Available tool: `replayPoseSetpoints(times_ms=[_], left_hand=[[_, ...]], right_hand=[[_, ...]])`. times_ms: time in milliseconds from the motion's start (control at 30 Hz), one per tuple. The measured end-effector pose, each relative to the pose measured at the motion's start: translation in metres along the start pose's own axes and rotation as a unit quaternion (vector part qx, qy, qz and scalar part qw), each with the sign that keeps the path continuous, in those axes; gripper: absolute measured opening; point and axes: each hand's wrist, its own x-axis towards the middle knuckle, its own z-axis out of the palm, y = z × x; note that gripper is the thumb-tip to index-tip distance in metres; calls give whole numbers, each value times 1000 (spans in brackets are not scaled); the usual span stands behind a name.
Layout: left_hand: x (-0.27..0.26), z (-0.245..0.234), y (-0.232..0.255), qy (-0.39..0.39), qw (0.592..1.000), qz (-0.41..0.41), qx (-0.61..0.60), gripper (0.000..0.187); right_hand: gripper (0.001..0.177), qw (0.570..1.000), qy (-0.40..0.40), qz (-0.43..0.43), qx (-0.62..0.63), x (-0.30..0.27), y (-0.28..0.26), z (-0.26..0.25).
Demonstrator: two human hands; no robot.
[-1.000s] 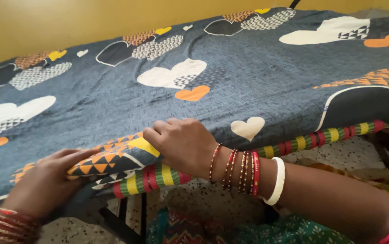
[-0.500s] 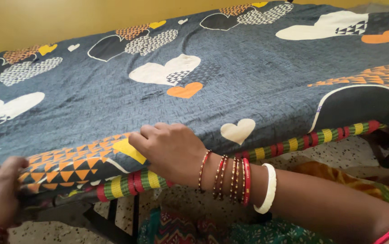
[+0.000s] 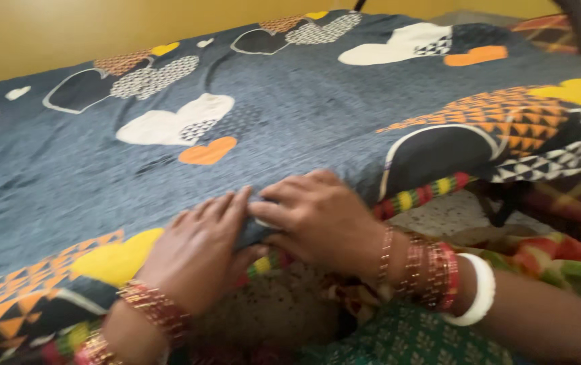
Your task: The person spreads a patterned bedsheet over a cot and smooths the fabric with their hands.
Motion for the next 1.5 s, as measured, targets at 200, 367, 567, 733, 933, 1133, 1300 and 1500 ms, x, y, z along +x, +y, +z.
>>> replayPoseSetpoints(times_ms=[200,367,567,733,933,1133,1300,1500], left_hand=[[85,30,86,70,995,63,-24,62],[134,48,143,92,994,61,-26,59],[182,65,185,171,983,64,-38,54],[202,56,206,117,987,91,-55,55],[225,52,227,160,978,116,-62,36],[240,54,224,196,968,95,-125,28],[230,60,235,192,964,137,-123,32],[232,54,243,129,968,165,-140,49]], right_hand=[[50,989,-36,55,-130,-70,88,-65],[70,965,-49,139,-217,-127,147,-102],[79,930,24,267,-250,-193,193,-117],[81,845,173,397,-314,-244,214,-96],[62,798,331,503,-11,-257,236,-72],[31,550,531,449,464,-205,238,-103],[32,491,555,345,576,-184,249,-111],[25,540,551,448,452,-215,304,-106]])
